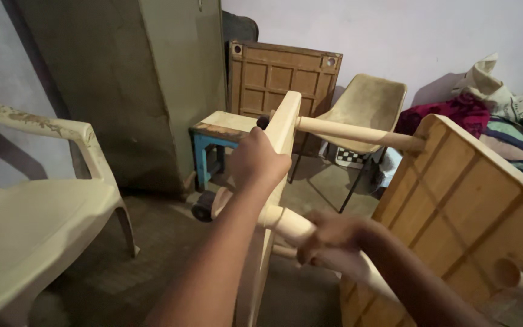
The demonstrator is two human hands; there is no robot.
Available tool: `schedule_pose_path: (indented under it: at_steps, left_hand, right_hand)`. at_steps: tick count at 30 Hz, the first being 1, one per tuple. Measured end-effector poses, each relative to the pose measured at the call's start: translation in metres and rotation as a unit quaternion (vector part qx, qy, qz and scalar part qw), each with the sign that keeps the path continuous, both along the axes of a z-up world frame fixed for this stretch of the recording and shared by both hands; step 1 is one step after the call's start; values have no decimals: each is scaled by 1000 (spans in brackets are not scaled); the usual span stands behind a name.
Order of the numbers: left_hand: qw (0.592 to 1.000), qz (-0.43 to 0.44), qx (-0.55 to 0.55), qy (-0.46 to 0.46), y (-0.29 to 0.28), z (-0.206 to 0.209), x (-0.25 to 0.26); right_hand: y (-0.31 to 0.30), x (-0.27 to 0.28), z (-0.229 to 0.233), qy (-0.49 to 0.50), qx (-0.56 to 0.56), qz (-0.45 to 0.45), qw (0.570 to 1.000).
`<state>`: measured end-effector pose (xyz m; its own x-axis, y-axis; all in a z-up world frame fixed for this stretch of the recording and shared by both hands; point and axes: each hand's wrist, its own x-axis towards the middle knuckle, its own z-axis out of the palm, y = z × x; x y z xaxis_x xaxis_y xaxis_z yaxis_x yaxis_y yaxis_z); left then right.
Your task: The person lifts a white plastic table, turns it upside down, and repeatedly pulls on the crossbar to detach it from the tabletop. The person then places the detached crossbar on a nearby bed and continues to handle the table frame.
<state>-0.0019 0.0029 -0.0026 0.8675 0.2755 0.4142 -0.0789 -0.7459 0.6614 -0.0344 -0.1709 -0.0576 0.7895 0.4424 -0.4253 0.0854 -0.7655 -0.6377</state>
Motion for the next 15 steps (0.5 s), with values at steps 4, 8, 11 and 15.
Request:
schedule_pose_path:
  at_steps: [4, 8, 11, 15]
  left_hand:
    - [1000, -13, -16, -21, 2, 5, 2]
    - [1000, 4, 1, 7, 2, 0, 4]
    - [1000, 1, -1, -10, 0, 1, 6]
    - [1000, 8, -1, -11, 0, -1, 6]
  right_hand:
    - [-10, -1, -31, 121, 190, 36, 974]
    - [-9, -1, -52, 109, 239, -41, 964]
    - [-10, -1, -48, 94, 257, -31, 961]
    - [-11, -8, -43, 59, 243, -42, 967]
